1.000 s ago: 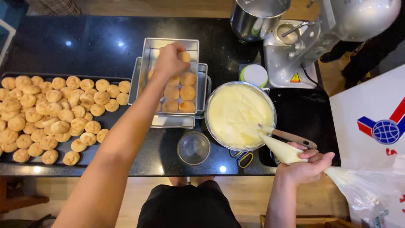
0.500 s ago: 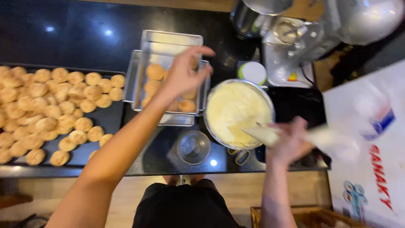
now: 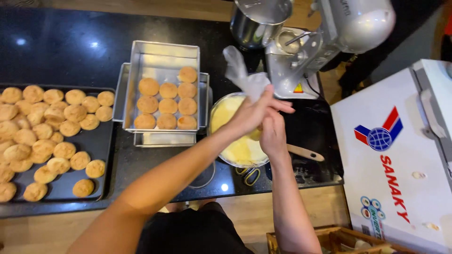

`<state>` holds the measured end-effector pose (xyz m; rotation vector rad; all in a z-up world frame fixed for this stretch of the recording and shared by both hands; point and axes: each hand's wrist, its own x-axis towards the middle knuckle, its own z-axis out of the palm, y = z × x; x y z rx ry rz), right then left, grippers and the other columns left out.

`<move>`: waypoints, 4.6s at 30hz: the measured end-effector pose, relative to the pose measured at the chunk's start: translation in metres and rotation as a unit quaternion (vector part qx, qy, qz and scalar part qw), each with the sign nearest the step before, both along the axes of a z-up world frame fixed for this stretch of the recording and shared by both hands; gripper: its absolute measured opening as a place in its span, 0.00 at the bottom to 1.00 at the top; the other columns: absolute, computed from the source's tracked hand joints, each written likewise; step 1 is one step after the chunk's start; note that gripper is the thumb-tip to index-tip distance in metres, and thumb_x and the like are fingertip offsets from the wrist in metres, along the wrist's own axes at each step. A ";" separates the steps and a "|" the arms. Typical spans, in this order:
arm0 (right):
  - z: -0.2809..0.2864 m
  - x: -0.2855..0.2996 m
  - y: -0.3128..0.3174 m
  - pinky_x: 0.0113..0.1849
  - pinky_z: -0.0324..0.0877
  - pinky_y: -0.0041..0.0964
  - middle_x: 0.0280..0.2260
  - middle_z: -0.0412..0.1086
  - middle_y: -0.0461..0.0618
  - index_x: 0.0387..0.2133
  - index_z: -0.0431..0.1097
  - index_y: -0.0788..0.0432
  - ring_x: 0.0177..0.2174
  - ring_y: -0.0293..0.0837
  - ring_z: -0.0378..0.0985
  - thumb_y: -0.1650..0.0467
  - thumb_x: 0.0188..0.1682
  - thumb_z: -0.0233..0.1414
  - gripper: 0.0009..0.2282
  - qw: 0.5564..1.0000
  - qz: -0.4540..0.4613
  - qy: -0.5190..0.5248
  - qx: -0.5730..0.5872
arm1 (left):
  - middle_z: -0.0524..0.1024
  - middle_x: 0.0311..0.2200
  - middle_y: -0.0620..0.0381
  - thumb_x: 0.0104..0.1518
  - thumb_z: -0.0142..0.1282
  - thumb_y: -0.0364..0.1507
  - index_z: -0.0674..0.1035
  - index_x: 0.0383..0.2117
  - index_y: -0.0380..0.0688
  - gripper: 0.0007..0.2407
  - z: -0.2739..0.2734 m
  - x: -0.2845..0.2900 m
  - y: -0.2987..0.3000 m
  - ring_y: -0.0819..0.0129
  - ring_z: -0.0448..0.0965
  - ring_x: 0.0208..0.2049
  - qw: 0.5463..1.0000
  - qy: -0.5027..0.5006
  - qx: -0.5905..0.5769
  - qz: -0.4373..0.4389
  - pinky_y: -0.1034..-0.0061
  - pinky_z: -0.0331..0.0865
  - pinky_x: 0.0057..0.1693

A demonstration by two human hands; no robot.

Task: Pipe cream filling into small pastries and arrange them in trays.

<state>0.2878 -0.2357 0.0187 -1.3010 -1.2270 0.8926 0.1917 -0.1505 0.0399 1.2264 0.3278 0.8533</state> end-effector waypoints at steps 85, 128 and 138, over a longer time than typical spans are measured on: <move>0.037 -0.068 -0.089 0.37 0.71 0.55 0.20 0.57 0.46 0.15 0.49 0.51 0.27 0.52 0.71 0.55 0.60 0.42 0.24 0.822 -0.295 0.470 0.129 | 0.78 0.52 0.50 0.63 0.52 0.25 0.75 0.57 0.33 0.16 -0.007 -0.151 -0.134 0.67 0.78 0.53 0.920 -0.062 -0.378 0.078 0.70 0.70 0.61; 0.018 -0.037 -0.072 0.27 0.67 0.41 0.10 0.49 0.46 0.09 0.46 0.50 0.15 0.45 0.60 0.59 0.60 0.39 0.26 0.902 -0.283 0.298 0.135 | 0.80 0.50 0.58 0.63 0.53 0.30 0.80 0.53 0.37 0.15 -0.027 -0.122 -0.122 0.75 0.78 0.49 0.920 0.075 -0.384 0.029 0.78 0.71 0.58; 0.012 -0.032 -0.073 0.26 0.66 0.42 0.10 0.48 0.46 0.10 0.46 0.50 0.14 0.44 0.58 0.60 0.60 0.41 0.25 0.896 -0.296 0.299 0.142 | 0.79 0.51 0.53 0.63 0.54 0.30 0.77 0.55 0.35 0.16 -0.038 -0.118 -0.121 0.70 0.77 0.52 0.920 0.051 -0.387 0.026 0.73 0.71 0.60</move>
